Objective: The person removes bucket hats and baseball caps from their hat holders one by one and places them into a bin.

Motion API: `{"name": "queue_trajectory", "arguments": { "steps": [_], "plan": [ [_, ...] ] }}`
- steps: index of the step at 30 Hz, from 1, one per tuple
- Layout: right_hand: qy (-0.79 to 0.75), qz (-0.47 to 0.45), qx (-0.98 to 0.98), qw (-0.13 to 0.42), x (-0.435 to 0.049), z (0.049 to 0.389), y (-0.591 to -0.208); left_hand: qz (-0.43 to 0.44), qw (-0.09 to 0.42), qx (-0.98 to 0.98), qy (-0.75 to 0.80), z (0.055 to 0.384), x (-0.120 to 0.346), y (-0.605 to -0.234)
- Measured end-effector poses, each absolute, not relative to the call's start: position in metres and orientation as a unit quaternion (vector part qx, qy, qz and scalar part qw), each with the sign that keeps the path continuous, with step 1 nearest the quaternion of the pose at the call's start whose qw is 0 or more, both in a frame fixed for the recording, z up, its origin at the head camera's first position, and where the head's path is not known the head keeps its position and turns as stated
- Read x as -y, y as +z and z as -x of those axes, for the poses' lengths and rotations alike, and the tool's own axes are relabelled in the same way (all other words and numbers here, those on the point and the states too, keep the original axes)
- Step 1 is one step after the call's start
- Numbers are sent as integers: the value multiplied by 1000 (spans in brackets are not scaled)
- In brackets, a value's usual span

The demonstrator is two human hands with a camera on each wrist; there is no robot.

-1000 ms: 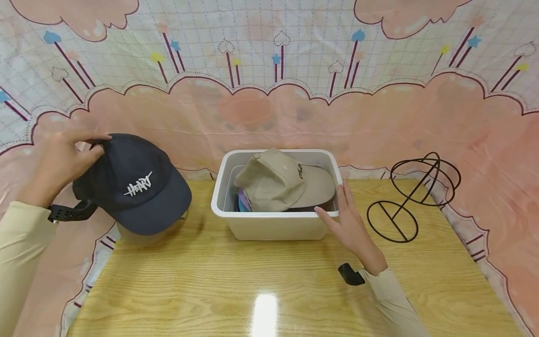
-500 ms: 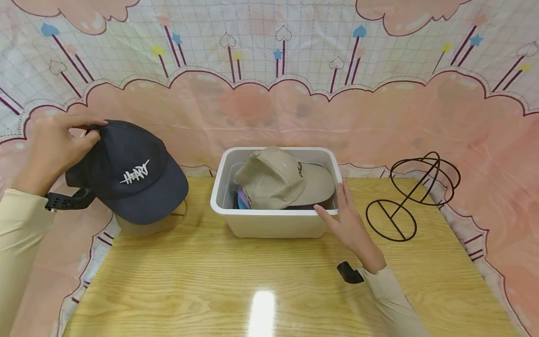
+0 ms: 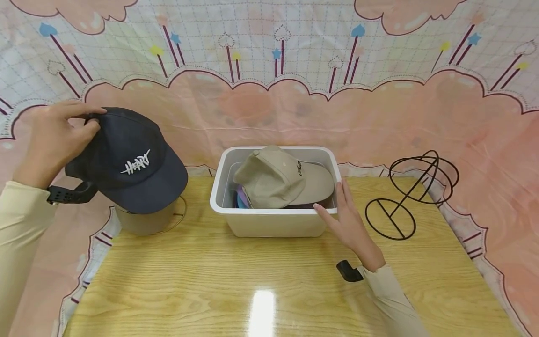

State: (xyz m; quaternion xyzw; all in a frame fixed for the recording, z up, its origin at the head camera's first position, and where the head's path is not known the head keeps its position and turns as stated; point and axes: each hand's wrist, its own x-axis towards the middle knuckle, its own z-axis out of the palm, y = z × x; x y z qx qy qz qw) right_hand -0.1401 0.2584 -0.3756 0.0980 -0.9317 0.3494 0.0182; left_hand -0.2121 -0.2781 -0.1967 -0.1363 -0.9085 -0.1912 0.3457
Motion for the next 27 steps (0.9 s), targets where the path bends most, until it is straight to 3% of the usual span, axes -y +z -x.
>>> {"name": "queue_trajectory", "arguments": {
  "steps": [5, 15, 27],
  "plan": [
    [354, -101, 930, 17, -259, 141, -375, 115, 331, 915, -201, 211, 274, -194],
    [353, -100, 930, 16, -260, 143, -374, 76, 350, 904, -235, 208, 271, -183],
    [354, -100, 930, 21, -259, 142, -375, 116, 416, 872, -231, 211, 267, -176]
  ]
}}
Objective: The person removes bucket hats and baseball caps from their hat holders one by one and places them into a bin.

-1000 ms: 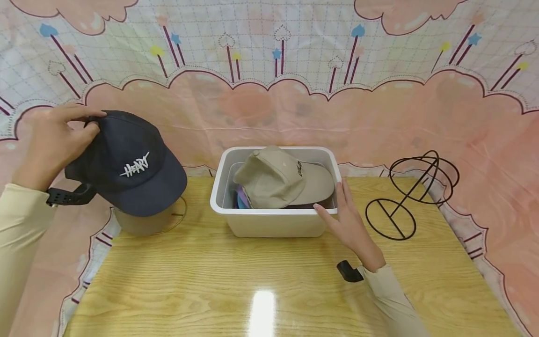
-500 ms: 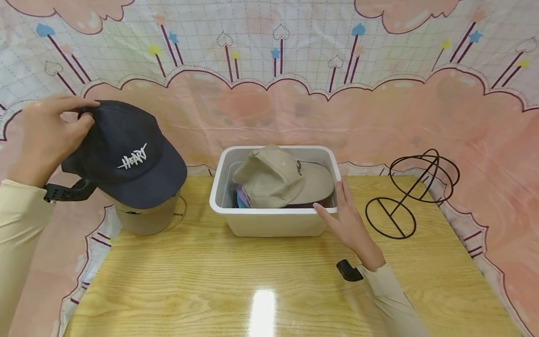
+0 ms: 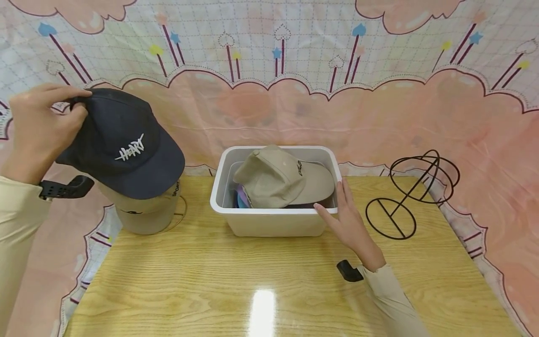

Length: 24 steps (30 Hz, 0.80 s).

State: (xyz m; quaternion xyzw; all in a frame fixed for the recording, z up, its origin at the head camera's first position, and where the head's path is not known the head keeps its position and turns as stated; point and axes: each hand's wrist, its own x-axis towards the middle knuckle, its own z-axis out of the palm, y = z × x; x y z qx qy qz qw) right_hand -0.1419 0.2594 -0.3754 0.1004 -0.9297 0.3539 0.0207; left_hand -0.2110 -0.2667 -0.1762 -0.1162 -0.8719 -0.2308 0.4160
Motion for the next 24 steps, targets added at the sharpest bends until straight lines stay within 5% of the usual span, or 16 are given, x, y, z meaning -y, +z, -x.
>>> {"name": "queue_trajectory", "arguments": {
  "steps": [24],
  "plan": [
    [364, -101, 926, 22, -259, 141, -374, 214, 421, 858, -201, 186, 202, -143]
  ]
}}
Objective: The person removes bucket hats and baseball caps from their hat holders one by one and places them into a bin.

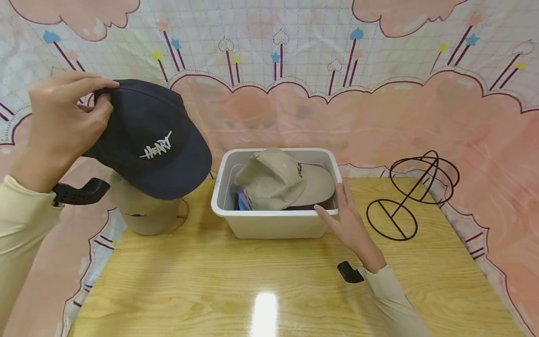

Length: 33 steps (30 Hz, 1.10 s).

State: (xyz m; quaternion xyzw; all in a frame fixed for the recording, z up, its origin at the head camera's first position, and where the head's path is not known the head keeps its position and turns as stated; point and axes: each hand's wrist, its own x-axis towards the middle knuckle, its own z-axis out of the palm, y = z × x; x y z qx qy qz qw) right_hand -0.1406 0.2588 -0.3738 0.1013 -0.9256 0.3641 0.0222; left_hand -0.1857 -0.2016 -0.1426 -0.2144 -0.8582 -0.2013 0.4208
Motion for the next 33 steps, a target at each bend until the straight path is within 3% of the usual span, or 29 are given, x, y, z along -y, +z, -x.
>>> {"name": "queue_trajectory", "arguments": {
  "steps": [10, 26, 33],
  "plan": [
    [363, -103, 926, 24, -258, 142, -376, 290, 424, 831, -213, 178, 168, -131],
    [363, -97, 926, 18, -257, 142, -373, 343, 320, 851, -237, 178, 90, -121],
    [356, -94, 929, 16, -257, 143, -373, 320, 313, 849, -279, 189, 62, -128]
  ]
}}
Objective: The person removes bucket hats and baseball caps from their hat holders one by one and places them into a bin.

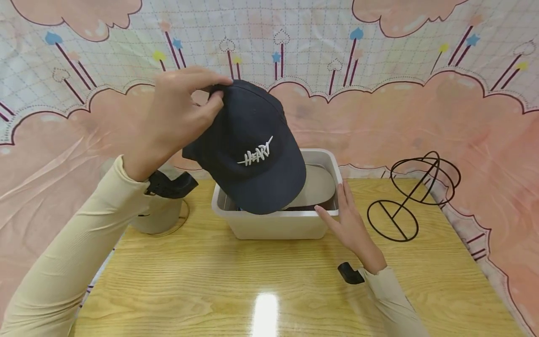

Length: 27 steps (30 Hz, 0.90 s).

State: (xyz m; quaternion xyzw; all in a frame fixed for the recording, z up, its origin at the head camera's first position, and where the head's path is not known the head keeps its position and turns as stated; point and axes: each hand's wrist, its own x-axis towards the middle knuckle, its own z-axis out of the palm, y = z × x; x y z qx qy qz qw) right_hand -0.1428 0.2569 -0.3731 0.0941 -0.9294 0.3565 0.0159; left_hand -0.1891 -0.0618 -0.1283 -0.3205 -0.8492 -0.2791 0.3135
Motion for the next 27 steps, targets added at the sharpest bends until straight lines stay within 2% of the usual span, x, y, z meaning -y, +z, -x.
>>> {"name": "queue_trajectory", "arguments": {
  "steps": [7, 17, 27],
  "plan": [
    [356, -99, 929, 17, -257, 146, -374, 297, 323, 835, -334, 206, 39, -148],
    [359, -104, 927, 31, -261, 147, -375, 235, 310, 827, -405, 233, 6, -180],
    [363, -105, 925, 34, -262, 150, -376, 232, 327, 798, -449, 235, -22, -197]
  ]
}}
